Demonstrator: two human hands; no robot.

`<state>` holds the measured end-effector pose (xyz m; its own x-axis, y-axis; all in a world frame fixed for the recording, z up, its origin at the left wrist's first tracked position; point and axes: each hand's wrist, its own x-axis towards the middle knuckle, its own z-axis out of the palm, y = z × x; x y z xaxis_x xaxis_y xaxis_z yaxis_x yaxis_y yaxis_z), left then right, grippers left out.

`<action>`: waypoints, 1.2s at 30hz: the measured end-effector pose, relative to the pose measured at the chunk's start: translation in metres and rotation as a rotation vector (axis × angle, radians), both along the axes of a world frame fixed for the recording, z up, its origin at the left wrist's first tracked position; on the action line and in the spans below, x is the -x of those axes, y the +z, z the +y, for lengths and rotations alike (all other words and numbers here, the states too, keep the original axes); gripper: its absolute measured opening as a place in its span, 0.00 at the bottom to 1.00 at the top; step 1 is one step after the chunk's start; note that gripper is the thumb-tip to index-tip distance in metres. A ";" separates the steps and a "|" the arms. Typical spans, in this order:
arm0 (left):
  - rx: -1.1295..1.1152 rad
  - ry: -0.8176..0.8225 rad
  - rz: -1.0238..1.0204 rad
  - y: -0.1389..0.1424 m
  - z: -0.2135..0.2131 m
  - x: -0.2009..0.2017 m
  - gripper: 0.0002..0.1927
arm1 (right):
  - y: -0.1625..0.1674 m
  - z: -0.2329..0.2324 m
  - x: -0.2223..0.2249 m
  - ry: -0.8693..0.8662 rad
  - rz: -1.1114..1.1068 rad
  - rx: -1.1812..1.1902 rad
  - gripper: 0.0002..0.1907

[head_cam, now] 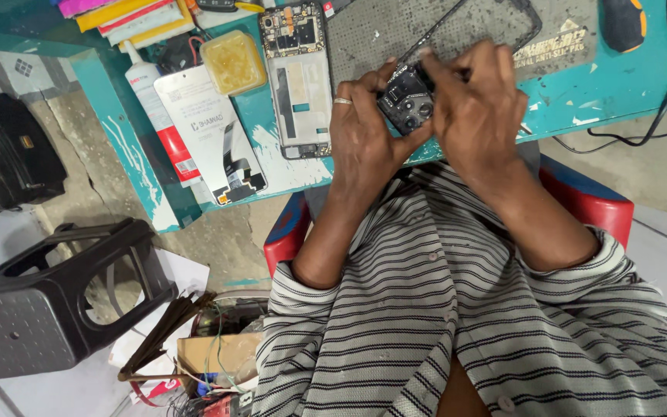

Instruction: The person disassembles a smartphone at a repair workbench. They unscrew the back cover with a screwdriver, pour liquid from a brown bottle onto the phone, pry at the frame with a small metal tool, and work on the exposed camera module and internal components with their hands.

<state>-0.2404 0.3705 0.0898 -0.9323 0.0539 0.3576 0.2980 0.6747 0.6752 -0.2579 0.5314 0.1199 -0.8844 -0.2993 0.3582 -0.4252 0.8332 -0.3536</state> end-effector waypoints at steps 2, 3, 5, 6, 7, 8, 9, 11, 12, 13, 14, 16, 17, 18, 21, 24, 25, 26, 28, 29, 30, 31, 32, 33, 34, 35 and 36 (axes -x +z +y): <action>-0.005 -0.007 0.005 -0.001 -0.001 0.000 0.43 | -0.001 -0.001 0.000 -0.007 0.009 -0.004 0.21; -0.007 -0.012 0.012 -0.001 -0.002 0.001 0.42 | -0.002 -0.001 0.001 0.004 -0.001 0.010 0.19; -0.016 -0.025 0.015 -0.002 -0.003 0.003 0.43 | -0.005 -0.001 0.003 0.025 -0.022 0.035 0.15; -0.018 -0.029 0.013 -0.002 -0.003 0.004 0.43 | -0.005 0.000 0.005 0.041 -0.027 0.047 0.15; -0.020 -0.033 0.008 -0.002 -0.003 0.005 0.44 | -0.006 0.002 0.006 0.057 -0.036 0.058 0.15; -0.022 -0.032 -0.002 -0.002 -0.003 0.005 0.43 | -0.006 0.003 0.007 0.072 -0.046 0.070 0.15; -0.026 -0.032 -0.007 -0.002 -0.003 0.006 0.42 | -0.005 0.004 0.009 0.075 -0.050 0.070 0.15; -0.019 -0.030 -0.012 -0.001 -0.002 0.007 0.42 | -0.004 0.006 0.012 0.078 -0.058 0.071 0.14; -0.009 -0.024 -0.013 -0.001 -0.001 0.007 0.43 | -0.003 0.006 0.012 0.052 -0.041 0.043 0.16; 0.003 -0.017 -0.015 -0.001 -0.001 0.008 0.43 | -0.002 0.006 0.013 0.026 -0.025 0.016 0.18; -0.003 -0.016 -0.015 0.000 0.000 0.009 0.43 | -0.001 0.006 0.014 0.001 -0.009 -0.010 0.19; -0.014 -0.011 -0.020 0.001 0.000 0.009 0.42 | 0.000 0.004 0.013 -0.004 -0.002 -0.019 0.19; -0.017 -0.015 -0.023 0.001 0.000 0.009 0.43 | 0.001 0.003 0.011 -0.006 0.001 -0.028 0.19; -0.018 -0.019 -0.022 0.002 -0.001 0.008 0.43 | 0.002 0.002 0.010 0.005 -0.012 -0.011 0.17; 0.001 -0.020 0.000 0.003 0.000 0.009 0.44 | 0.003 0.000 0.008 0.036 -0.034 0.035 0.15; -0.009 -0.025 -0.016 0.004 0.000 0.010 0.43 | 0.002 0.001 0.008 0.043 -0.027 0.049 0.17; -0.020 -0.022 -0.029 0.004 0.000 0.009 0.42 | 0.002 0.001 0.008 0.032 -0.024 0.041 0.17; -0.024 -0.024 -0.027 0.004 -0.001 0.008 0.42 | 0.001 0.000 0.007 0.023 -0.025 0.035 0.17; -0.032 -0.027 -0.016 0.004 -0.001 0.008 0.43 | 0.000 0.001 0.007 0.036 -0.036 0.046 0.16; -0.029 -0.022 -0.011 0.003 -0.002 0.007 0.42 | 0.000 0.000 0.006 0.039 -0.039 0.053 0.16; -0.029 -0.021 -0.008 0.003 -0.002 0.007 0.42 | -0.001 0.000 0.006 0.031 -0.035 0.046 0.17; -0.031 -0.022 -0.004 0.002 -0.001 0.007 0.42 | -0.001 0.000 0.005 0.020 -0.029 0.038 0.18; -0.024 -0.020 -0.008 0.001 -0.001 0.008 0.42 | 0.000 -0.001 0.004 0.010 -0.023 0.029 0.19; -0.018 -0.016 -0.012 0.000 -0.001 0.007 0.43 | 0.000 -0.001 0.004 -0.001 -0.018 0.021 0.19; -0.011 -0.008 -0.018 0.000 -0.001 0.007 0.43 | 0.001 -0.002 0.003 -0.008 -0.014 0.014 0.20; -0.012 -0.011 0.000 -0.001 -0.001 0.007 0.43 | 0.001 -0.004 0.003 -0.014 -0.008 0.008 0.20; -0.014 -0.016 0.015 -0.002 -0.001 0.006 0.43 | 0.001 -0.005 0.002 -0.016 -0.013 0.005 0.19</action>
<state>-0.2469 0.3694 0.0882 -0.9258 0.0636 0.3727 0.3189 0.6607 0.6795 -0.2596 0.5262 0.1214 -0.8938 -0.2829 0.3480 -0.4068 0.8381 -0.3635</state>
